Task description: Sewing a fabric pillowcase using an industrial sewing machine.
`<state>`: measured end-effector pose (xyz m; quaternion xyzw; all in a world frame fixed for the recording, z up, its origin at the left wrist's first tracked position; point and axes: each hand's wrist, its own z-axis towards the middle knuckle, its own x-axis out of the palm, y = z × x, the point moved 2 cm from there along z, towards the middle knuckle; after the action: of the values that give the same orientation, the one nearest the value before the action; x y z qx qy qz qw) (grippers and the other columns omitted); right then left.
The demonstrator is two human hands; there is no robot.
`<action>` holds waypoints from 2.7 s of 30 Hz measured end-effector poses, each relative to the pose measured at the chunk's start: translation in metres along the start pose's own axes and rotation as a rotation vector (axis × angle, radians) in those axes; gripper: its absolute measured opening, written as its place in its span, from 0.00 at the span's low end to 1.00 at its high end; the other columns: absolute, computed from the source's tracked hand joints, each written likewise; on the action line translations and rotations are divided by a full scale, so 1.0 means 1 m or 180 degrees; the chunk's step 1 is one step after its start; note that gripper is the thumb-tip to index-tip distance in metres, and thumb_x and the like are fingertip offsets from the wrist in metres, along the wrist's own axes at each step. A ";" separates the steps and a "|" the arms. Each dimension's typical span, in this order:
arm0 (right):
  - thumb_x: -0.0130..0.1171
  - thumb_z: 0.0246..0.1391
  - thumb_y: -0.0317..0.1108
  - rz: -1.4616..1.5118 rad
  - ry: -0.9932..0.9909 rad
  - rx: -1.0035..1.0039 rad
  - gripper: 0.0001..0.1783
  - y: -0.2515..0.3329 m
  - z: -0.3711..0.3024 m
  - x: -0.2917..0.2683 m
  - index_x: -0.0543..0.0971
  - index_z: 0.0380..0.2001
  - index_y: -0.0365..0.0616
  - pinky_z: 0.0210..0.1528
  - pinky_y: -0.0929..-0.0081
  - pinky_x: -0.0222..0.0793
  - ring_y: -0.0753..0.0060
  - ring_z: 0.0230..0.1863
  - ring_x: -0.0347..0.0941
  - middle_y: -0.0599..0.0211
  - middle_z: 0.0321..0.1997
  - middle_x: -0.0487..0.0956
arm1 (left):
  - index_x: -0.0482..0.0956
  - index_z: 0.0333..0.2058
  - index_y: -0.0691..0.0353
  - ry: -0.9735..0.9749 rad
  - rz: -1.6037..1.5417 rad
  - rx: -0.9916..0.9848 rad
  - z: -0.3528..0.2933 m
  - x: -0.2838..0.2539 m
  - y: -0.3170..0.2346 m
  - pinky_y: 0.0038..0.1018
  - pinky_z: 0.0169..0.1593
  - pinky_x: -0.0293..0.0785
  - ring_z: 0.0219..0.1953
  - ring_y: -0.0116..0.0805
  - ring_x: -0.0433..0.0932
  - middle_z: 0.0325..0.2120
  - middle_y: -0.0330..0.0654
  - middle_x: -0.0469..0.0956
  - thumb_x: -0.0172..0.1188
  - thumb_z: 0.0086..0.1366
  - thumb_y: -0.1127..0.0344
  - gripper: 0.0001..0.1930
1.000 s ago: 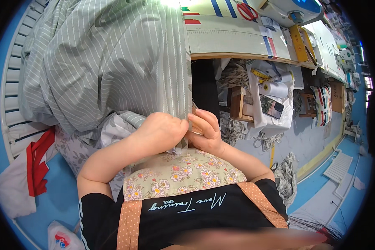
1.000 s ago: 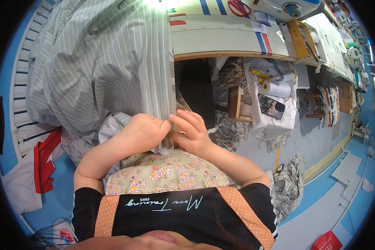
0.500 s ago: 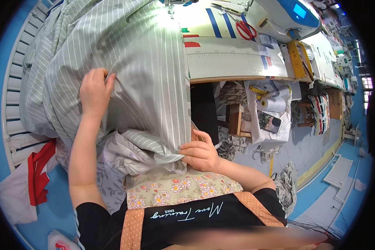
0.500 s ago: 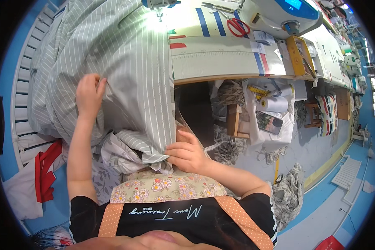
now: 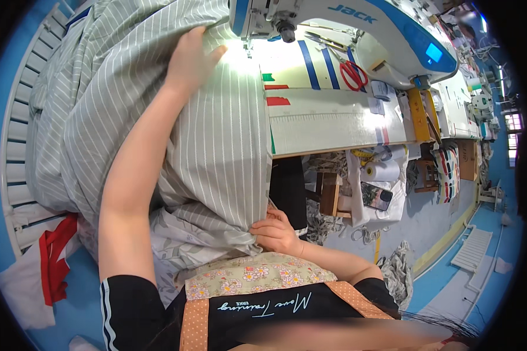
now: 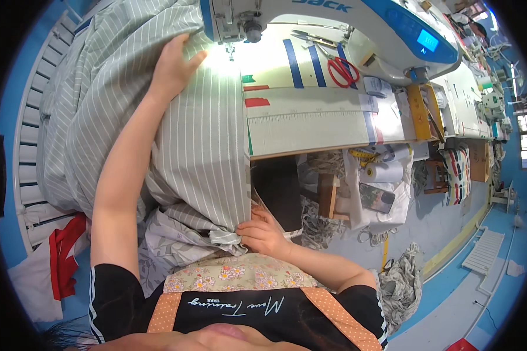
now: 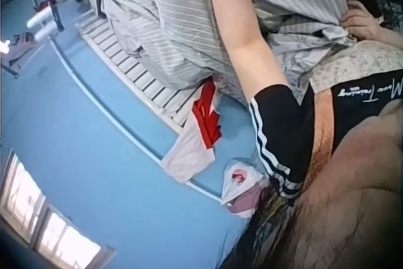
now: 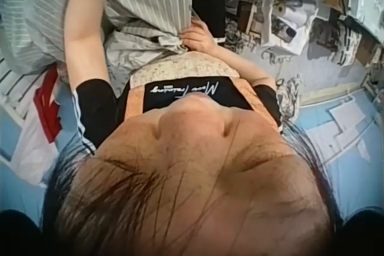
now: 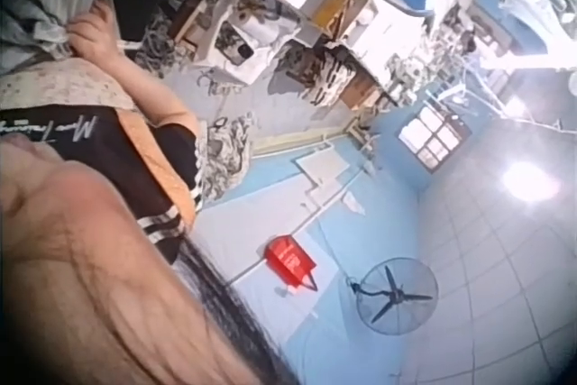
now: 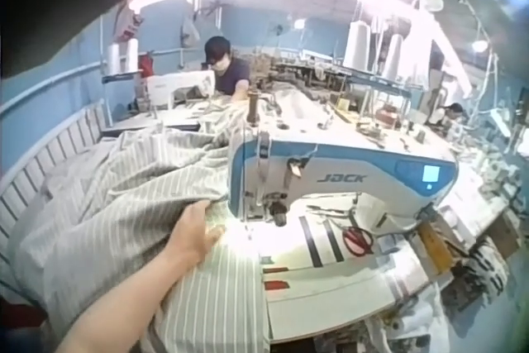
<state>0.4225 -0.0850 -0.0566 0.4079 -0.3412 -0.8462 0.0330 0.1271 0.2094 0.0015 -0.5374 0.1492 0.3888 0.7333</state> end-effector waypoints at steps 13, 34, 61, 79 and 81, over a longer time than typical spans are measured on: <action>0.63 0.43 0.31 0.0239 0.0116 0.0196 0.05 -0.036 0.019 -0.011 0.80 0.27 0.46 0.65 0.47 0.61 0.69 0.52 0.79 0.70 0.44 0.84 | 0.82 0.37 0.60 0.0425 0.0676 0.1212 0.063 0.041 0.016 0.46 0.41 0.76 0.35 0.53 0.81 0.30 0.51 0.82 0.64 0.57 0.58 0.13; 0.64 0.46 0.29 -0.0018 -0.0215 -0.0493 0.07 -0.054 0.101 -0.071 0.84 0.31 0.42 0.35 0.72 0.70 0.64 0.51 0.81 0.61 0.47 0.85 | 0.79 0.48 0.56 0.0294 0.1069 0.1022 0.142 0.044 0.033 0.46 0.41 0.77 0.37 0.51 0.82 0.36 0.49 0.82 0.65 0.59 0.60 0.18; 0.65 0.40 0.28 -0.0553 -0.0398 -0.0094 0.05 -0.034 0.113 -0.076 0.81 0.25 0.47 0.57 0.58 0.62 0.68 0.46 0.81 0.70 0.43 0.85 | 0.81 0.33 0.63 -0.0466 0.0764 0.0924 0.038 0.018 -0.017 0.44 0.45 0.75 0.44 0.52 0.78 0.38 0.50 0.81 0.62 0.58 0.59 0.12; 0.65 0.41 0.25 -0.0639 0.0108 0.0346 0.07 -0.067 0.191 -0.104 0.81 0.28 0.47 0.62 0.52 0.63 0.69 0.48 0.80 0.72 0.43 0.85 | 0.80 0.44 0.62 0.0490 0.0907 0.1253 0.126 0.060 0.057 0.42 0.48 0.76 0.46 0.53 0.80 0.42 0.54 0.81 0.58 0.62 0.59 0.15; 0.65 0.41 0.25 -0.0651 0.0144 0.0365 0.09 -0.073 0.199 -0.104 0.81 0.30 0.47 0.61 0.54 0.64 0.69 0.49 0.80 0.73 0.43 0.84 | 0.80 0.43 0.62 0.0507 0.0928 0.1140 0.136 0.058 0.060 0.42 0.48 0.76 0.45 0.53 0.80 0.41 0.54 0.82 0.57 0.63 0.58 0.16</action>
<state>0.3660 0.1150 0.0555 0.4608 -0.3448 -0.8149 -0.0692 0.0943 0.3629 -0.0240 -0.4005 0.3492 0.4142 0.7389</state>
